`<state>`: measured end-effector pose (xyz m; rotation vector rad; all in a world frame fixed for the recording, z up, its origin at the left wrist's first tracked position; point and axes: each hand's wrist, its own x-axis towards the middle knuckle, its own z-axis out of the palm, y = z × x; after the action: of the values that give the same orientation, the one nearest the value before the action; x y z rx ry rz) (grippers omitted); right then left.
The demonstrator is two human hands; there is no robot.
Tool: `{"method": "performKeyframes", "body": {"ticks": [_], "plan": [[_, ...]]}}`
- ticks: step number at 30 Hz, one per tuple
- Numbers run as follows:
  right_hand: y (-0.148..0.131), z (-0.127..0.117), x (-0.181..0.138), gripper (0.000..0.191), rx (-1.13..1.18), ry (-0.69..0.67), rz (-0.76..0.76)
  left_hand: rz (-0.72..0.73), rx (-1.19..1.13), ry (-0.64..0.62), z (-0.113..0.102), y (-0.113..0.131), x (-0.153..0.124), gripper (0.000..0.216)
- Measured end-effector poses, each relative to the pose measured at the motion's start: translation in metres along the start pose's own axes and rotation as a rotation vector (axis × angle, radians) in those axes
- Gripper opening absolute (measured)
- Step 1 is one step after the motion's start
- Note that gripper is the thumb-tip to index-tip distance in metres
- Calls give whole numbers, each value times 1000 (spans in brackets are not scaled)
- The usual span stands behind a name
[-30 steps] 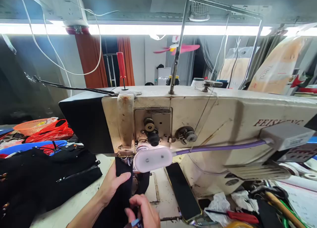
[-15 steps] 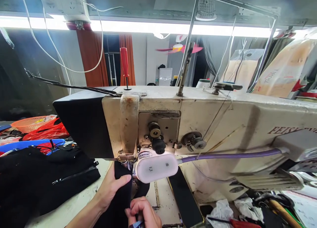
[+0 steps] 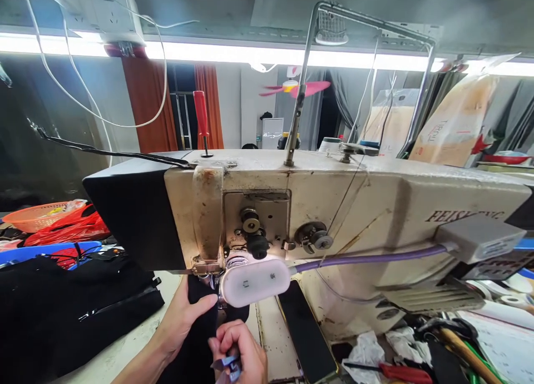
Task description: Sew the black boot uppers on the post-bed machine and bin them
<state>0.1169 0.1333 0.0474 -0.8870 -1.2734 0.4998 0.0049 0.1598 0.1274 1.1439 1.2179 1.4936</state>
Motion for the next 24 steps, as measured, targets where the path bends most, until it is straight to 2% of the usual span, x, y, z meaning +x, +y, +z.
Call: {"method": "performKeyframes", "body": {"ticks": [9,15,22,24], "plan": [[-10,-2,15,27,37,-22,85,-7,27,-66,-4,-1,3,64],[-5,-8,28,23,20,-165,39,-19,3,-90,-4,2,1,66],[-4,-3,27,18,22,-140,-11,15,7,-67,-3,6,1,66],[1,-8,29,13,10,-62,-13,9,24,-112,-8,4,4,67]]}}
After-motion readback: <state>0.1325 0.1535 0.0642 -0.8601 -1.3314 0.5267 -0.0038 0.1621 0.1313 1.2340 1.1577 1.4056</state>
